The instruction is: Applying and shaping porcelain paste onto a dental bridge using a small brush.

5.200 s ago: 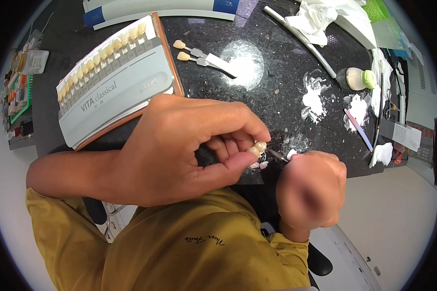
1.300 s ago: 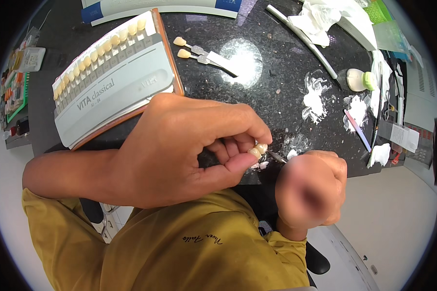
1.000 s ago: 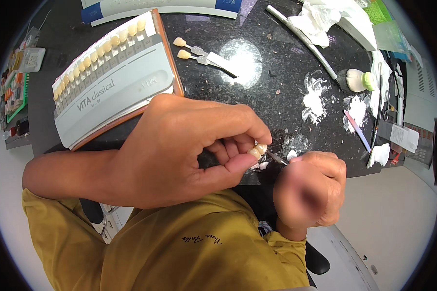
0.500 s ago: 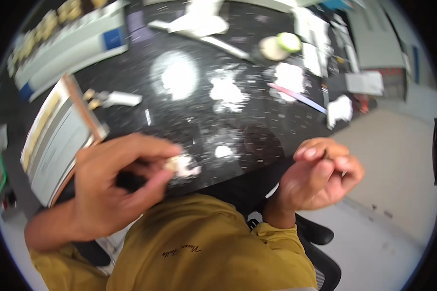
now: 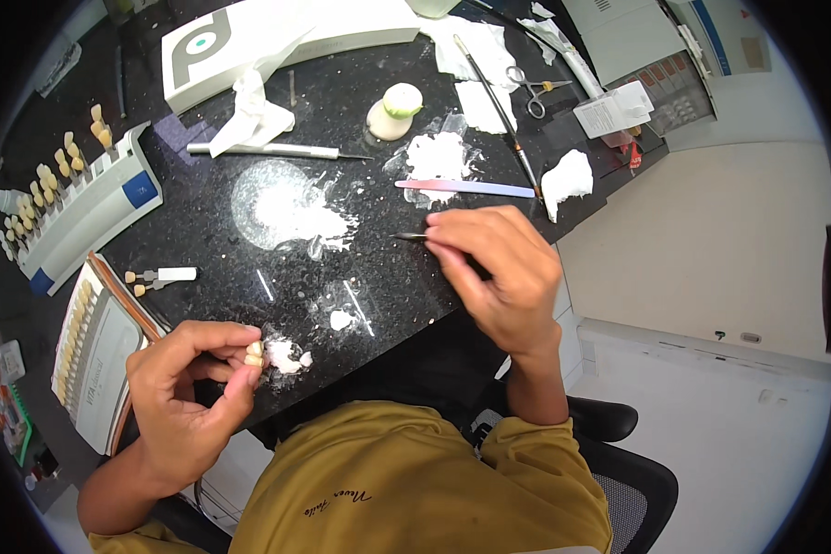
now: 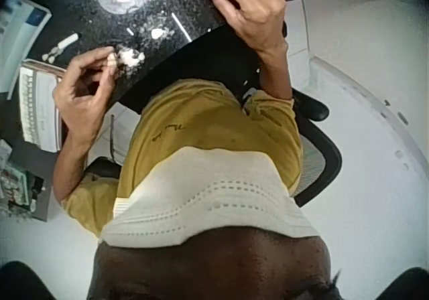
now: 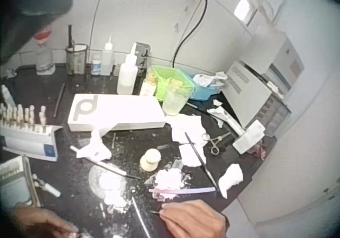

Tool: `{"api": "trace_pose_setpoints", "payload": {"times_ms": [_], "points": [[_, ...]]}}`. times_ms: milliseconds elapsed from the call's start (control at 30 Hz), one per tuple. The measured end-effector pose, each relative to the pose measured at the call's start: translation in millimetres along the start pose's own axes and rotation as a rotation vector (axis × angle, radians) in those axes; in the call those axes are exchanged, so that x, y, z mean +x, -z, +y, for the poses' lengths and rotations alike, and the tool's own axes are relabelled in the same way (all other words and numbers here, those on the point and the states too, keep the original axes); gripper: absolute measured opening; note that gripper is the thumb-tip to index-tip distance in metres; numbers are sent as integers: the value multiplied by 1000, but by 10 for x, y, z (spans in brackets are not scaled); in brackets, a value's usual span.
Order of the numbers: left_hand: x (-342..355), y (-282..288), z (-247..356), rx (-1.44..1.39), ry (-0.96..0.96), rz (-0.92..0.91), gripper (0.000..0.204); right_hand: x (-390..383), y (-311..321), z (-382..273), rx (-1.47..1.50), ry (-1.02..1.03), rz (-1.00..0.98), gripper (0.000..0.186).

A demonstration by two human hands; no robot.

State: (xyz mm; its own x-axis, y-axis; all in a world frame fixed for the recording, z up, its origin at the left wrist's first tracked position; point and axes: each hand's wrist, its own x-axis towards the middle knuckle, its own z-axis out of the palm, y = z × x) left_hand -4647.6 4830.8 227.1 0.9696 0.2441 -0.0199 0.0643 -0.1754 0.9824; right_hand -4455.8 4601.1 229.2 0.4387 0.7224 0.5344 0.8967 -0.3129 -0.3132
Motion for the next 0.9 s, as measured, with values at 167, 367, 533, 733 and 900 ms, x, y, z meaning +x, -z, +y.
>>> {"api": "trace_pose_setpoints", "payload": {"times_ms": [167,367,533,733,900], "points": [[-2,-3,-21,-22,5,17,23,17,115,11,-140,-64,203,19],[-65,-9,57,-21,54,72,22,-233,658,848,-458,-843,394,47],[41,42,74,-58,-9,-56,24,-330,897,1303,-97,-1084,269,69],[29,57,-3,-81,-56,-41,22,95,472,574,300,-670,545,22],[-22,74,-31,-93,-47,-32,22,185,234,-274,295,-384,567,15]]}}
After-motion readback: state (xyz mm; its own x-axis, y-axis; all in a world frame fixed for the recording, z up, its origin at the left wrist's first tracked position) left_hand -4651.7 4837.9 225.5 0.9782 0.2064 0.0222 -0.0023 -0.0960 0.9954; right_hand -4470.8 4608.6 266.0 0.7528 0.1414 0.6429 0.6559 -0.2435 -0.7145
